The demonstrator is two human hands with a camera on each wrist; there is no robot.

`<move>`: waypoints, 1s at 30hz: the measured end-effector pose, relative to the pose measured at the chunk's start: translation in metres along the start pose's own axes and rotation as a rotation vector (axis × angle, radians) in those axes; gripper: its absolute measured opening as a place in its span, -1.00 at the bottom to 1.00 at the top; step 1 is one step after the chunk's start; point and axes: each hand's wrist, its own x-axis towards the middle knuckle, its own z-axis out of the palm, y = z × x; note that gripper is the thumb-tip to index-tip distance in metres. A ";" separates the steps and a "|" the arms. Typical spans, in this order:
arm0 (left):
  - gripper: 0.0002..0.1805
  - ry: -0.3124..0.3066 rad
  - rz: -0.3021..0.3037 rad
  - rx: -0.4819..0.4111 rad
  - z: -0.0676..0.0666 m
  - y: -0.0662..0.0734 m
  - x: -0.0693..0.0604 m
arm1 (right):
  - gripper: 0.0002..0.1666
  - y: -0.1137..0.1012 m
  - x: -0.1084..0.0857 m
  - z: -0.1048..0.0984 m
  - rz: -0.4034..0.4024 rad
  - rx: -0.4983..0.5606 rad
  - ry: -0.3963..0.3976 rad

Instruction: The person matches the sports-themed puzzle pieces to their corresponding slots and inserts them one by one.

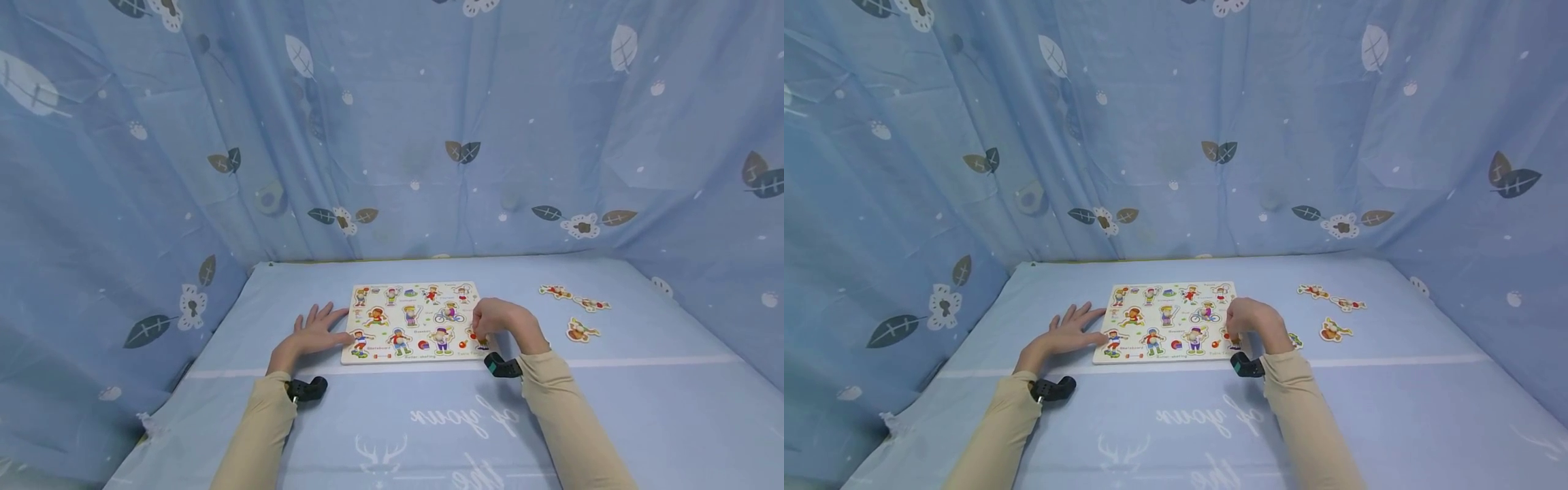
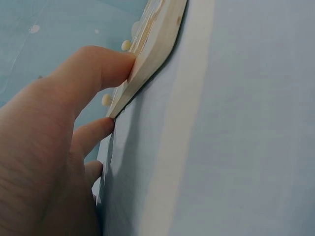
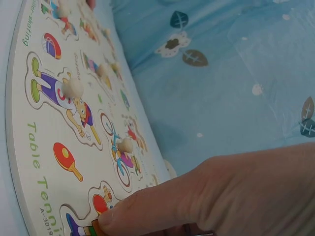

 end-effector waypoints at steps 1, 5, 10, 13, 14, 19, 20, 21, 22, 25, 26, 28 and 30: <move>-0.02 0.004 0.002 -0.003 0.000 0.000 0.000 | -0.91 0.000 0.000 0.000 0.002 0.000 -0.004; -0.02 0.004 -0.004 -0.001 0.002 0.000 -0.001 | -0.90 0.001 0.000 0.001 0.004 -0.002 -0.020; -0.03 0.010 -0.004 -0.006 0.003 0.000 -0.001 | -0.92 0.001 -0.002 -0.001 -0.015 0.001 -0.023; -0.03 0.011 -0.004 -0.006 0.003 0.000 -0.001 | -0.94 0.002 -0.003 -0.003 -0.031 0.008 -0.025; -0.03 0.010 -0.002 -0.006 0.003 0.000 -0.001 | -0.95 0.004 -0.003 -0.004 -0.038 0.012 -0.023; -0.03 0.009 0.002 0.002 0.002 0.000 -0.001 | -0.92 0.014 -0.008 -0.011 -0.069 0.047 0.017; -0.03 0.008 0.003 0.002 0.003 0.000 0.000 | -0.90 0.017 -0.009 -0.013 -0.070 0.054 0.028; -0.03 0.009 0.003 0.001 0.002 0.000 0.000 | -0.88 0.020 -0.010 -0.015 -0.072 0.059 0.038; -0.02 0.006 0.000 0.004 0.003 -0.001 0.000 | -0.87 0.023 -0.010 -0.016 -0.071 0.066 0.047; -0.01 0.000 -0.003 0.010 0.004 -0.002 0.002 | -0.80 0.032 -0.012 -0.021 -0.048 0.095 0.072; 0.00 0.001 0.000 0.012 0.004 -0.002 0.002 | -0.77 0.036 -0.013 -0.023 -0.037 0.108 0.078; 0.00 -0.006 -0.005 0.015 0.004 -0.003 0.002 | -0.70 0.044 -0.017 -0.027 -0.018 0.138 0.086; 0.00 -0.006 -0.003 0.013 0.003 -0.002 0.002 | -0.64 0.054 -0.023 -0.032 -0.005 0.159 0.088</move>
